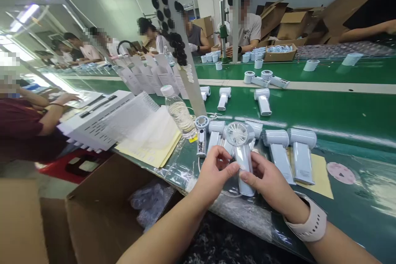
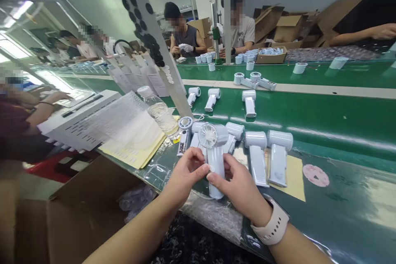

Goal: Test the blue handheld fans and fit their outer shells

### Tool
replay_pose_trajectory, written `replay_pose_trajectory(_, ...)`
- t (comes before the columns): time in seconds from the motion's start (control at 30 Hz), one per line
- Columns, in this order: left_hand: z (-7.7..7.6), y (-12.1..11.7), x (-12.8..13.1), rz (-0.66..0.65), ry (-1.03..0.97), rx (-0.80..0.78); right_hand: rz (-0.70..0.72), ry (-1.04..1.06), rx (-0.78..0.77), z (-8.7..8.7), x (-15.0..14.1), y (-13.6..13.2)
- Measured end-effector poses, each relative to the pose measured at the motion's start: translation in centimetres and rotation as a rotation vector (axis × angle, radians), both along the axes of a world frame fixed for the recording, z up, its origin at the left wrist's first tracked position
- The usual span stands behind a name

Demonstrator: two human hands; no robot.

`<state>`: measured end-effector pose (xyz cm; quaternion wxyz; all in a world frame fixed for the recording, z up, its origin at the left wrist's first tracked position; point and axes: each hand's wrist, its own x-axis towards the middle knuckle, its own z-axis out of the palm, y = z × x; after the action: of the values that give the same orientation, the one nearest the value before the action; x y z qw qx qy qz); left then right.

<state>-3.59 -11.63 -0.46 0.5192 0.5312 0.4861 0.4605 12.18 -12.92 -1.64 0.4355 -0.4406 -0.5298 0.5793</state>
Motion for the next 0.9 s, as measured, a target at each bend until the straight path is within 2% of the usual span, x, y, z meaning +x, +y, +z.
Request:
replay_pose_trajectory(0.07, -0.4, 0.6, -1.8, -0.006, -0.05, -0.074, -0.016, -0.02, -0.01, -0.3, 0.1, -0.2)
replay_pose_trajectory(0.1, -0.3, 1.0, -3.2, 0.045, 0.028, -0.034, -0.021, -0.021, -0.012, -0.5, 0.2, -0.3)
replay_pose_trajectory(0.17, 0.5, 2.3, -7.4, 0.248, 0.427, 0.16, -0.02, -0.011, -0.014, -1.0, 0.5, -0.3)
replay_pose_trajectory(0.23, 1.7, 3.8, -12.6, 0.5, 0.999, 0.279, -0.005, 0.013, -0.034, -1.4, 0.8, -0.2)
replay_pose_trajectory(0.33, 2.7, 5.7, -20.3, 0.612, 1.144, 0.196, 0.018, 0.039, -0.074, -1.8, 1.0, 0.0)
replay_pose_trajectory(0.43, 2.1, 6.3, -25.0, 0.553, 1.211, 0.125, 0.038, 0.0, -0.072, -2.0, 0.8, 0.1)
replay_pose_trajectory(0.53, 1.1, 6.3, -26.7, 0.484, 1.249, 0.142, 0.025, -0.006, -0.074, -2.0, 0.4, 0.0)
replay_pose_trajectory(0.67, 0.7, 7.4, -27.0, 0.42, 1.261, 0.167, 0.013, 0.065, -0.117, -1.7, 0.0, 0.0)
replay_pose_trajectory(0.77, 0.9, 8.4, -26.8, 0.387, 1.237, 0.166, 0.025, 0.11, -0.151, -1.6, 0.0, 0.1)
replay_pose_trajectory(0.9, 2.1, 8.4, -25.8, 0.446, 1.163, 0.196, -0.035, 0.176, -0.102, -1.3, 0.2, 0.3)
